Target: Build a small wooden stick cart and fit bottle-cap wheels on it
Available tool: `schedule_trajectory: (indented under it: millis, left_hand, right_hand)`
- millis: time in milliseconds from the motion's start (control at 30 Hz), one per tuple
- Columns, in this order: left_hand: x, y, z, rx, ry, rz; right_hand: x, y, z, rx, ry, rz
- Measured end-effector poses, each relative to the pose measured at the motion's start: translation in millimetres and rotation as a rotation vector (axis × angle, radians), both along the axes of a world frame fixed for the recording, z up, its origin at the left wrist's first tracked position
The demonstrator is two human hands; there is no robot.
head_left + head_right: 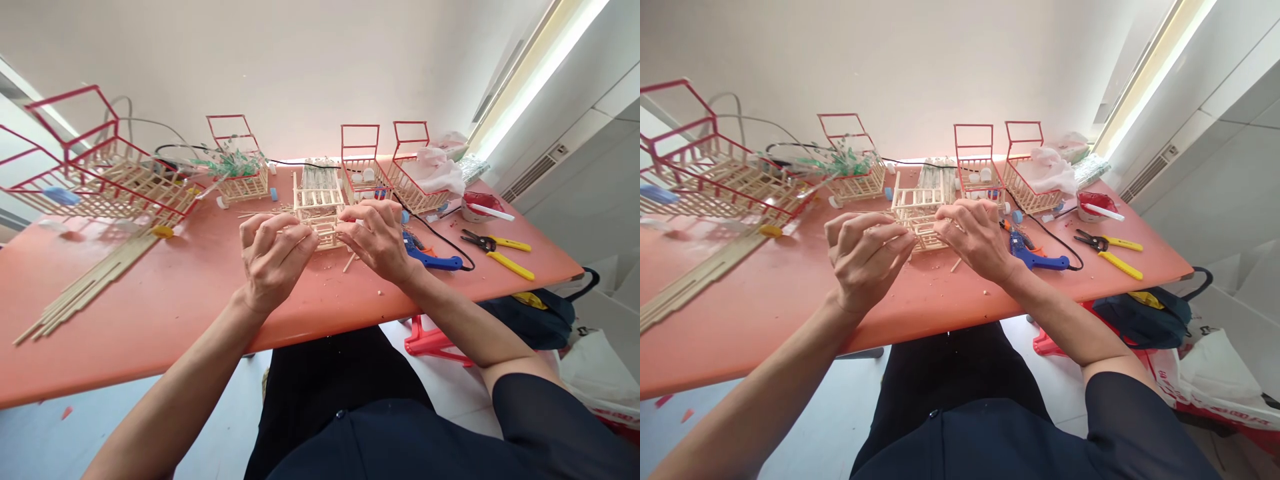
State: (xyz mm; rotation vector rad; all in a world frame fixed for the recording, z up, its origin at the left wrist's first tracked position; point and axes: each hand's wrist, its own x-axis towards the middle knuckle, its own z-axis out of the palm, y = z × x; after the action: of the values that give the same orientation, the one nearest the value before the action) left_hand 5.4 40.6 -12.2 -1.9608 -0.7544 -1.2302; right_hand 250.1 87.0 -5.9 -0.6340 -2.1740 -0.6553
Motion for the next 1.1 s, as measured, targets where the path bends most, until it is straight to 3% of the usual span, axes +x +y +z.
schedule_trajectory:
  millis: [300,500,767,933,1100]
  left_hand:
    - [-2,2,-4.4,-0.068,0.008,0.033]
    - [2,5,-6.9,-0.015,-0.006,0.034]
    - [7,4,-4.7,-0.021,-0.03,0.035]
    - [10,4,-3.4,-0.024,-0.036,0.048]
    - [12,3,-0.9,-0.007,-0.029,0.057]
  right_hand:
    - [0,2,-1.8,-0.016,0.034,0.008]
    - [-2,2,-2.0,0.058,0.051,0.011]
    - [0,4,-2.3,0.024,0.065,-0.004]
    - [6,4,-0.5,-0.036,0.062,0.051]
    - [6,3,1.9,0.008,0.076,0.09]
